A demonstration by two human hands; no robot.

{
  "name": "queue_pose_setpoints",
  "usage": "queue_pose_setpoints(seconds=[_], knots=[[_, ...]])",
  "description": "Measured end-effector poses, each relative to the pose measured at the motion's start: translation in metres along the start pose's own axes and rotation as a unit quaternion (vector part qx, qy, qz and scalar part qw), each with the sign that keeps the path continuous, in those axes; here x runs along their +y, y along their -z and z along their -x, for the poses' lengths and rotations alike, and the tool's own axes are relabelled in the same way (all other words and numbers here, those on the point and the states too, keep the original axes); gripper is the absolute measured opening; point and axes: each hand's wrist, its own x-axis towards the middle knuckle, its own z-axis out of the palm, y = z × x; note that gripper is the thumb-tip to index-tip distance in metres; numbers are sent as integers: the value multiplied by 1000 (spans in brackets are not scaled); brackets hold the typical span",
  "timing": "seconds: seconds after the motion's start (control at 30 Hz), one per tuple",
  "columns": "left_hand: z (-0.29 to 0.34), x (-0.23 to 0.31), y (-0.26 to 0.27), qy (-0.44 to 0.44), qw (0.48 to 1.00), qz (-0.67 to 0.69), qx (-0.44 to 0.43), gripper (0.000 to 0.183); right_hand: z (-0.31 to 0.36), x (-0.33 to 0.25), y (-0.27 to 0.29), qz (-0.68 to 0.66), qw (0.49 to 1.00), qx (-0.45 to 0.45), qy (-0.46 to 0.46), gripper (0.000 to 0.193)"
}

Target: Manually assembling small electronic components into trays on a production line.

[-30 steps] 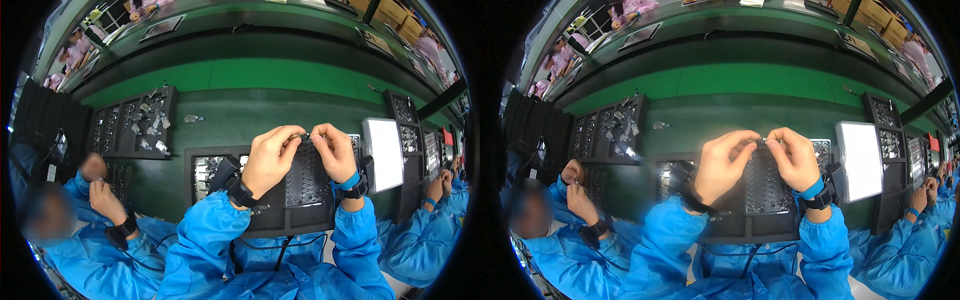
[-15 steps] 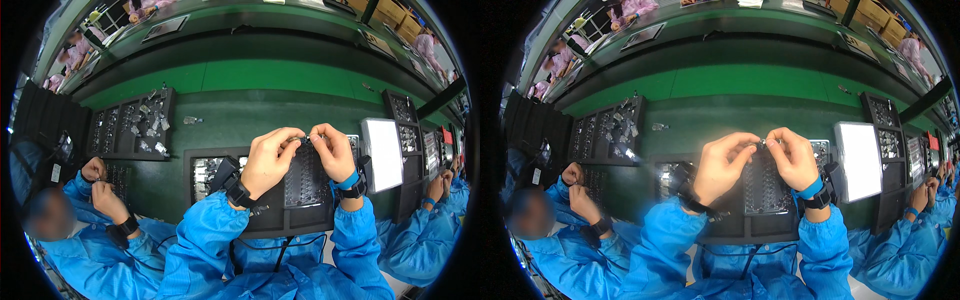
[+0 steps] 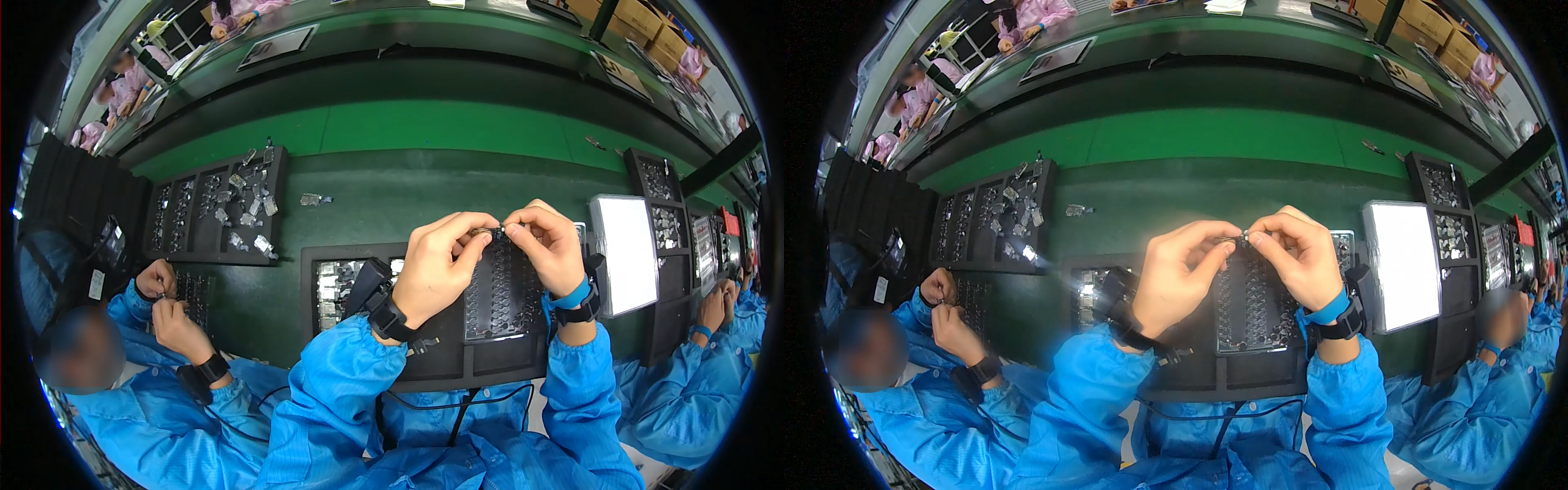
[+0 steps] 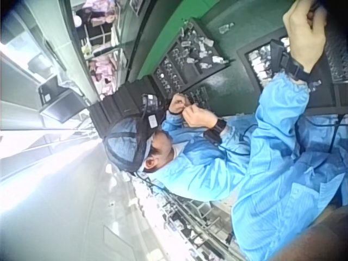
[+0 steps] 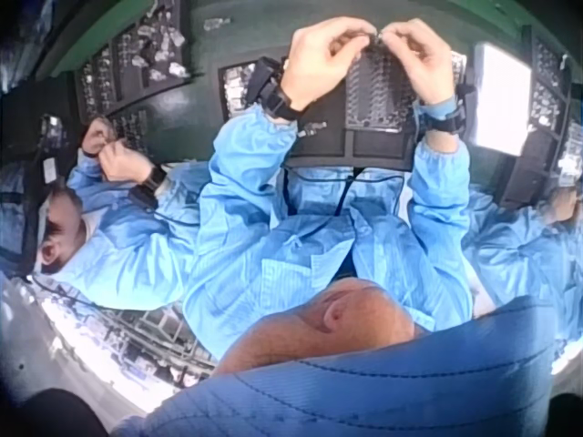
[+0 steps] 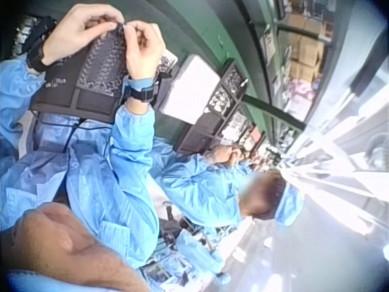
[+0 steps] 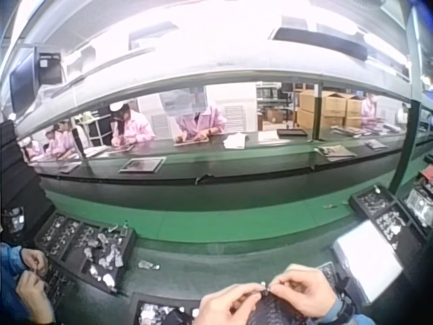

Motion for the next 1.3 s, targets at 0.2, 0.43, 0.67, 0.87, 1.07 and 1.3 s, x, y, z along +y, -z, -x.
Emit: queue_pose_setpoints(seconds=[0.2,0.43,0.67,0.87,1.07,1.3], knots=[[1,1,5,25,999,1,-35,21,0,-7,8,-103,989,-52,-95,12],[2,2,8,56,997,14,-52,20,0,-10,7,-95,984,-62,-138,11],[-4,-1,5,80,995,51,-39,19,-2,-8,1,-67,994,-32,-78,14],[-1,11,1,104,991,76,-40,22,-4,-11,12,-150,976,-78,-138,15],[15,26,5,138,984,108,-40,21,9,-17,41,-131,985,-19,-110,23],[65,2,36,132,988,-61,52,17,55,-10,83,-107,991,13,-74,35]])
